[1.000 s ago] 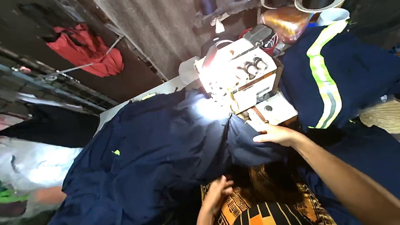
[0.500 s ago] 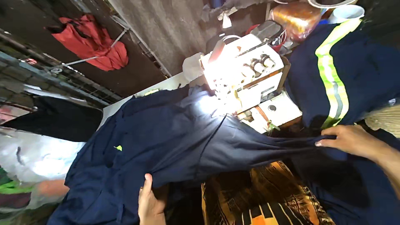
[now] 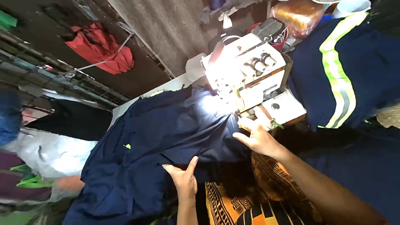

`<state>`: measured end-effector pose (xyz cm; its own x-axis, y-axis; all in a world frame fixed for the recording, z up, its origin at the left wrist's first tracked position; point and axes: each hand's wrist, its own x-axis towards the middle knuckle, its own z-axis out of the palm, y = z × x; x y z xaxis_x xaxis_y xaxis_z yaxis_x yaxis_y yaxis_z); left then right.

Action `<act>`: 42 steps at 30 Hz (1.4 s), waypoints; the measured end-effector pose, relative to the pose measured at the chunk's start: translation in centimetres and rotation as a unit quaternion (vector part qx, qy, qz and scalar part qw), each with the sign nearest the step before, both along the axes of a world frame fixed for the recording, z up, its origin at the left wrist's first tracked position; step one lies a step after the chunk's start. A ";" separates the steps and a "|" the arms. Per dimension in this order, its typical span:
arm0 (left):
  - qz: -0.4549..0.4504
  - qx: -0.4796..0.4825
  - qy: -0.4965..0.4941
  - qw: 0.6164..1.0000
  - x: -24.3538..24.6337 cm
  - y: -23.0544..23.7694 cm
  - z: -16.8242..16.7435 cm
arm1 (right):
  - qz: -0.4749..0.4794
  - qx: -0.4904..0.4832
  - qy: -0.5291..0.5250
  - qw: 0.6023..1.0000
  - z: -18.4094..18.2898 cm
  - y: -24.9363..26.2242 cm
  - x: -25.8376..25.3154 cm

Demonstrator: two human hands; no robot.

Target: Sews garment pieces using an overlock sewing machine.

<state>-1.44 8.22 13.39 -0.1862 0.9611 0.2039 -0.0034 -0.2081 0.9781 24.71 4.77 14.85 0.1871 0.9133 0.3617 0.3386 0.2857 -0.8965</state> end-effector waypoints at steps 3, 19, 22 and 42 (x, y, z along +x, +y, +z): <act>-0.017 0.012 -0.083 0.996 -0.4 0.9 -0.2 | 0.196 -0.127 0.349 0.907 -0.4 -3.1 -0.2; -0.047 -0.055 -0.106 0.992 -1.3 2.4 0.6 | -0.005 -0.440 -0.316 0.841 -3.0 -14.9 14.4; -0.054 -0.060 -0.046 0.996 -1.1 1.9 1.2 | -0.048 -0.152 -0.178 0.971 -0.3 -7.3 10.2; -0.049 0.030 -0.039 0.998 -1.4 -2.4 1.9 | -0.001 -0.022 0.015 1.000 0.8 1.7 6.3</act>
